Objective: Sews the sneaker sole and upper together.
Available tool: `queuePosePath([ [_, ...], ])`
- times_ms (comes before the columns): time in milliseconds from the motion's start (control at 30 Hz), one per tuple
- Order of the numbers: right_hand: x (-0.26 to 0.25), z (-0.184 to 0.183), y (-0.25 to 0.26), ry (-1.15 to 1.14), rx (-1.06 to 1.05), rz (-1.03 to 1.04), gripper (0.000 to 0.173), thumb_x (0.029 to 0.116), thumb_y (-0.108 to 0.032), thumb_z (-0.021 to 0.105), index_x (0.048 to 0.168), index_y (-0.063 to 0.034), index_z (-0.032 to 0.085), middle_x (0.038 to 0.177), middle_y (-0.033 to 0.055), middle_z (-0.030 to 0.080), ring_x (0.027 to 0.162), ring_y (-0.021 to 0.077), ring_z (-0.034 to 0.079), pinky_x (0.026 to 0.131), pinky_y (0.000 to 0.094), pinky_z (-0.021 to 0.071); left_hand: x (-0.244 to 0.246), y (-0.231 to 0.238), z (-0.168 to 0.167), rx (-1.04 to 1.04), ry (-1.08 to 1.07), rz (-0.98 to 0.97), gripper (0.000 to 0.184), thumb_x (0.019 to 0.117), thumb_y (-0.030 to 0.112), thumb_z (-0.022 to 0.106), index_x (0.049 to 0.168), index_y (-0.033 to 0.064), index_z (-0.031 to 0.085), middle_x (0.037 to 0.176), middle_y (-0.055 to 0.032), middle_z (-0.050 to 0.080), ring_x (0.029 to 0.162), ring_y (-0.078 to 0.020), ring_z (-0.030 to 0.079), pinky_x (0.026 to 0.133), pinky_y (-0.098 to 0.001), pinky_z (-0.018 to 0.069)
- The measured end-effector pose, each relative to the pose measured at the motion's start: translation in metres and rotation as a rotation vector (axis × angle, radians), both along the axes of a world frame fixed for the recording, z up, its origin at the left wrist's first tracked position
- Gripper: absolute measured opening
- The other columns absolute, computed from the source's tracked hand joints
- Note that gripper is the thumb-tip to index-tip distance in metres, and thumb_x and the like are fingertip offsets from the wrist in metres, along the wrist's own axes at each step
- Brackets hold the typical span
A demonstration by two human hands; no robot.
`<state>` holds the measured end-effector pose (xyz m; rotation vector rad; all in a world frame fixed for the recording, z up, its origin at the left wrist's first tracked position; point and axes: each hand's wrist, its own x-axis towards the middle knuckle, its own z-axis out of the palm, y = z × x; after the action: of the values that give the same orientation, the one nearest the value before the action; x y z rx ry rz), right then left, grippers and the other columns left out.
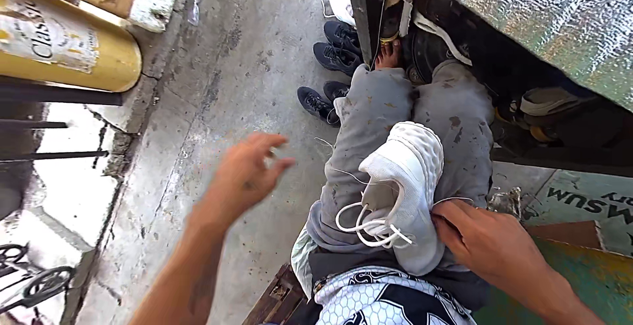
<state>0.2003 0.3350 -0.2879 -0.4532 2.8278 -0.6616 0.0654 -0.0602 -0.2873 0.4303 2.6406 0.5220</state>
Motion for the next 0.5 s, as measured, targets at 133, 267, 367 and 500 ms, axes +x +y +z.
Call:
queuePosePath([
  [133, -0.002, 0.001, -0.002, 0.008, 0.008, 0.013, 0.027, 0.1030, -0.029, 0.046, 0.102, -0.0125, 0.068, 0.085, 0.0069, 0.071, 0.061, 0.0253, 0.068, 0.045, 0.0427, 0.0502, 0.045, 0.121, 0.005, 0.233, 0.299, -0.379, 0.014, 0.0947, 0.021, 0.063, 0.087, 0.0116, 0.072, 0.068, -0.0031, 0.067, 0.061, -0.0203, 0.067, 0.054, -0.0408, 0.0528],
  [267, 0.002, 0.004, -0.002, 0.023, 0.028, -0.022, 0.028, 0.1027, -0.029, 0.048, 0.105, -0.0121, 0.070, 0.082, 0.0084, 0.070, 0.061, 0.0281, 0.068, 0.046, 0.0454, 0.0521, 0.040, 0.121, 0.003, 0.294, 0.281, -0.617, 0.019, 0.0979, 0.025, 0.059, 0.084, 0.0163, 0.070, 0.080, -0.0043, 0.067, 0.076, -0.0234, 0.066, 0.063, -0.0411, 0.0496],
  [367, 0.006, -0.001, -0.003, 0.022, 0.015, -0.041, 0.028, 0.1019, -0.027, 0.048, 0.100, -0.0118, 0.071, 0.083, 0.0102, 0.069, 0.065, 0.0305, 0.069, 0.049, 0.0478, 0.0534, 0.030, 0.089, 0.021, 0.665, -0.213, -0.610, 0.028, 0.0986, 0.035, 0.061, 0.084, 0.0132, 0.072, 0.127, -0.0094, 0.063, 0.114, -0.0189, 0.058, 0.093, -0.0360, 0.0485],
  [500, 0.007, 0.012, -0.013, 0.043, 0.162, -0.014, 0.015, 0.0956, -0.016, 0.057, 0.097, -0.0091, 0.070, 0.085, 0.0158, 0.067, 0.072, 0.0370, 0.070, 0.055, 0.0503, 0.0547, 0.022, 0.091, 0.015, 1.093, -0.916, -0.390, 0.036, 0.1013, 0.044, 0.060, 0.093, 0.0106, 0.069, 0.108, 0.0043, 0.071, 0.087, 0.0013, 0.065, 0.068, -0.0168, 0.0542],
])
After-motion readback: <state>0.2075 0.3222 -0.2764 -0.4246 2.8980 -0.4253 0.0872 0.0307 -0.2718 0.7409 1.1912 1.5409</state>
